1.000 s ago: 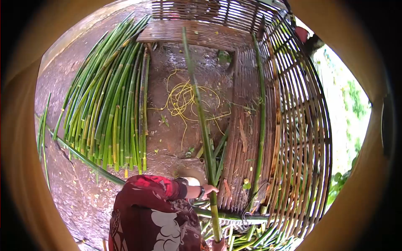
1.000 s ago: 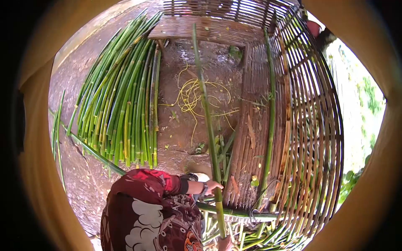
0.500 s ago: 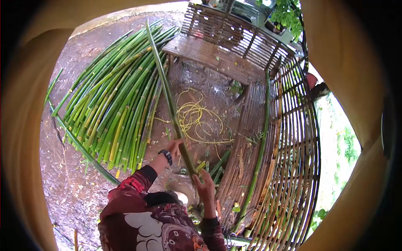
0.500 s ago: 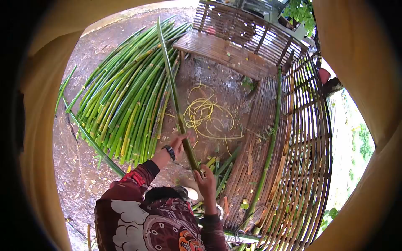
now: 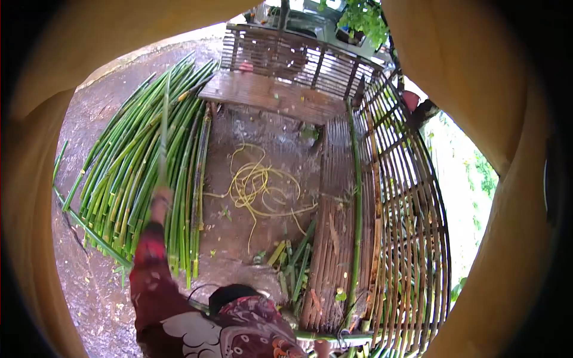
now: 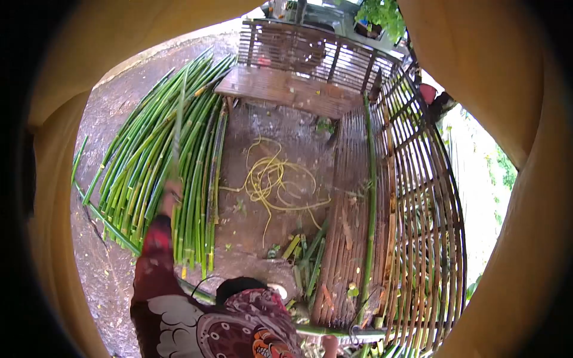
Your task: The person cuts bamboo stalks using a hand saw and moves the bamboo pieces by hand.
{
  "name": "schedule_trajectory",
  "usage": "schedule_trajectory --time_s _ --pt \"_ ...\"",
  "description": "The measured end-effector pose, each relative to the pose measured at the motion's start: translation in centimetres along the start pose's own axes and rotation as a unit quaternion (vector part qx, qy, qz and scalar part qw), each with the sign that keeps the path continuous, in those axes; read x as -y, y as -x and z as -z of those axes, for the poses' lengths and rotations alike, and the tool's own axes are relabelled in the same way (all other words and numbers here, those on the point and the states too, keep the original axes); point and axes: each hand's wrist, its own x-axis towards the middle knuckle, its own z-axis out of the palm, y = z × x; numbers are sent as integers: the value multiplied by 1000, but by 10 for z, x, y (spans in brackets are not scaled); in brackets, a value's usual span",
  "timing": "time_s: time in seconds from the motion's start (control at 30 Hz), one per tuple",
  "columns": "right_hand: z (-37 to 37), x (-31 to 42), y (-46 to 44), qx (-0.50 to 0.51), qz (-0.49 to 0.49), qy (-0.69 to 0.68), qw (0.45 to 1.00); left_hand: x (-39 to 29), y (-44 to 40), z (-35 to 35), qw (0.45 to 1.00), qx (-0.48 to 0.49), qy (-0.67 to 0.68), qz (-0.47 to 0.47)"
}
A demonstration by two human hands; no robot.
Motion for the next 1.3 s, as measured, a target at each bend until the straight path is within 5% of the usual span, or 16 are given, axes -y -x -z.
schedule_trajectory --time_s 0.07,0.1,0.17,0.23,0.27,0.4,0.47,0.53,0.57,0.67,0.8,0.93,1.03,1.13,1.27,1.3 --pt "-17 -38 45 -34 -96 29 994 92 -37 52 888 -177 -226 359" --pt "-25 -57 54 -66 -131 41 988 77 -25 67 874 -235 -162 393" --pt "-52 -86 74 -130 -178 72 973 -17 39 58 925 -245 90 275" --pt "-88 -82 71 -260 -186 141 937 -142 113 47 928 -58 350 111" --pt "-57 -77 45 -135 -175 27 975 -200 149 43 908 80 412 13" --pt "-57 66 1 -135 -134 -200 961 -365 265 38 718 443 291 -451" --pt "-111 122 12 -200 -150 -236 939 -437 320 64 604 416 227 -641" --pt "-167 173 3 -234 -274 -357 862 -475 425 129 391 304 362 -790" --pt "-68 218 77 -200 -347 -539 741 -476 469 197 351 404 253 -806" --pt "-164 219 59 -237 -424 -492 722 -446 567 332 235 495 176 -817" --pt "-213 206 95 -266 -517 -610 538 -473 643 338 216 268 120 -931" --pt "-310 159 90 -290 -575 -499 581 -520 700 245 139 73 103 -982" --pt "-349 113 105 -364 -513 -751 198 -522 727 188 106 20 75 -991" --pt "-424 62 72 -432 -458 -776 -44 -520 734 145 93 -21 -8 -995" --pt "-560 -32 45 -518 -363 -767 -113 -525 737 123 125 -42 -17 -991" --pt "-567 -65 53 -517 -427 -733 -114 -524 740 125 137 -47 -33 -989"
